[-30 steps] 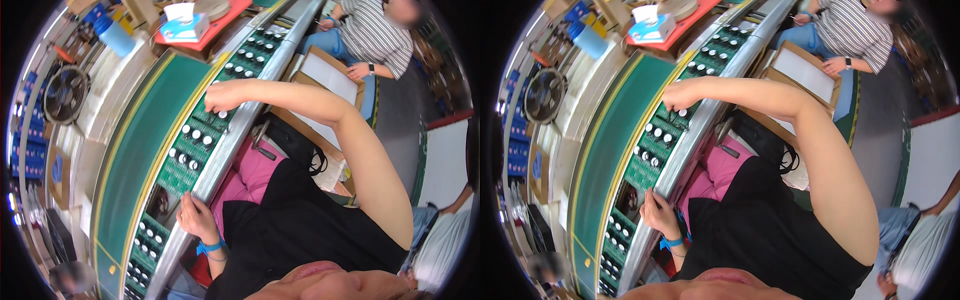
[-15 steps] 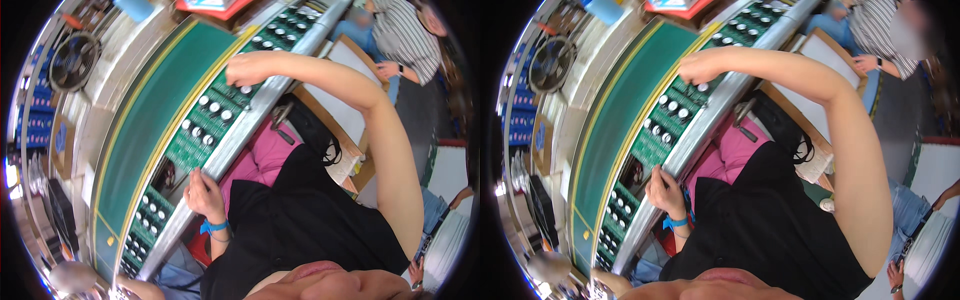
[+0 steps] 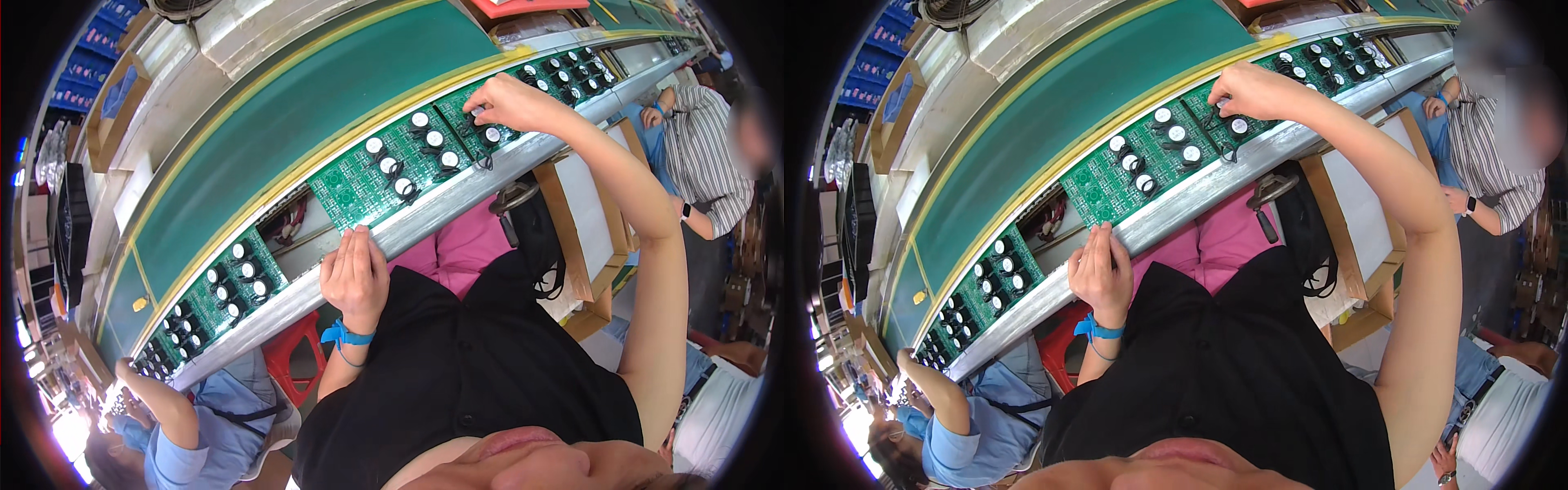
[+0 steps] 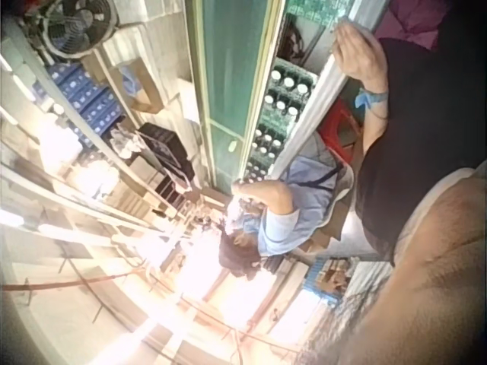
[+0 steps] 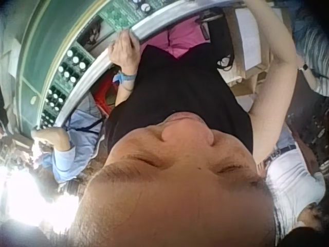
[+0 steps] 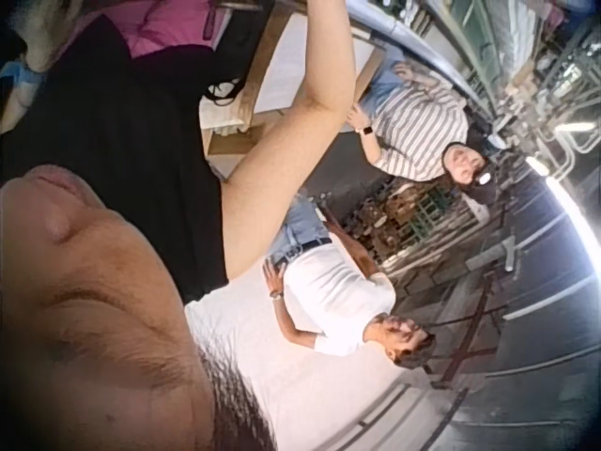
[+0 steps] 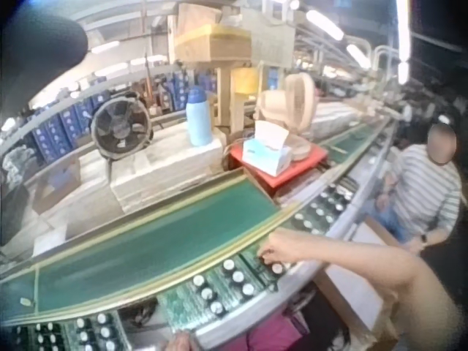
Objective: Assembling electronic components onto PCB boards on a production line.
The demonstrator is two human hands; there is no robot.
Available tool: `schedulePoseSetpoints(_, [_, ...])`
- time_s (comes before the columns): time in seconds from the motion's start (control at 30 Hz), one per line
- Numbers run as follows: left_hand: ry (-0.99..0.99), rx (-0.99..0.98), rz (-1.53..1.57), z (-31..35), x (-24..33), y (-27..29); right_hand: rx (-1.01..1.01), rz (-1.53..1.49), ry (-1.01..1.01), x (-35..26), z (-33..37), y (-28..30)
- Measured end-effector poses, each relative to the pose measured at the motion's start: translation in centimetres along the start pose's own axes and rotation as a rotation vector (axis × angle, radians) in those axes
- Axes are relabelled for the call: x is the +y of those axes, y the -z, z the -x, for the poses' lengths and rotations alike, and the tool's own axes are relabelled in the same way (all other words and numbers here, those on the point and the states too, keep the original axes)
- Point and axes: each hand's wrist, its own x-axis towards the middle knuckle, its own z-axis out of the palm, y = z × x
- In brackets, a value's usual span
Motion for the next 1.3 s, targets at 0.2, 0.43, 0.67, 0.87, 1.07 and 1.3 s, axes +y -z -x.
schedulePoseSetpoints(0.2, [0.006, -0.011, 0.012, -0.1, 0.0, 0.0, 0.003, 0.119, -0.011, -1.0, 0.4, 0.0])
schedulePoseSetpoints(0.43, [-0.004, -0.016, 0.007, 0.0, -0.2, 0.2, 0.102, 0.060, -0.002, -0.5, 1.0, -1.4])
schedulePoseSetpoints(0.67, [-0.016, -0.026, -0.029, -0.3, 0.0, 0.2, 0.088, 0.086, -0.046, -1.0, 0.3, -0.9])
schedulePoseSetpoints(0.87, [-0.058, -0.034, -0.074, 0.3, 0.3, 0.4, 0.159, -0.008, 0.028, -0.2, 1.5, -1.7])
schedulePoseSetpoints(1.07, [-0.085, -0.014, -0.059, 0.7, 0.3, -0.2, 0.880, -0.242, 0.270, -4.2, 9.4, -3.1])
schedulePoseSetpoints(1.3, [-0.077, -0.002, -0.096, 0.7, 0.1, -0.2, 1.459, -0.080, 0.583, -8.9, 22.9, -5.8])
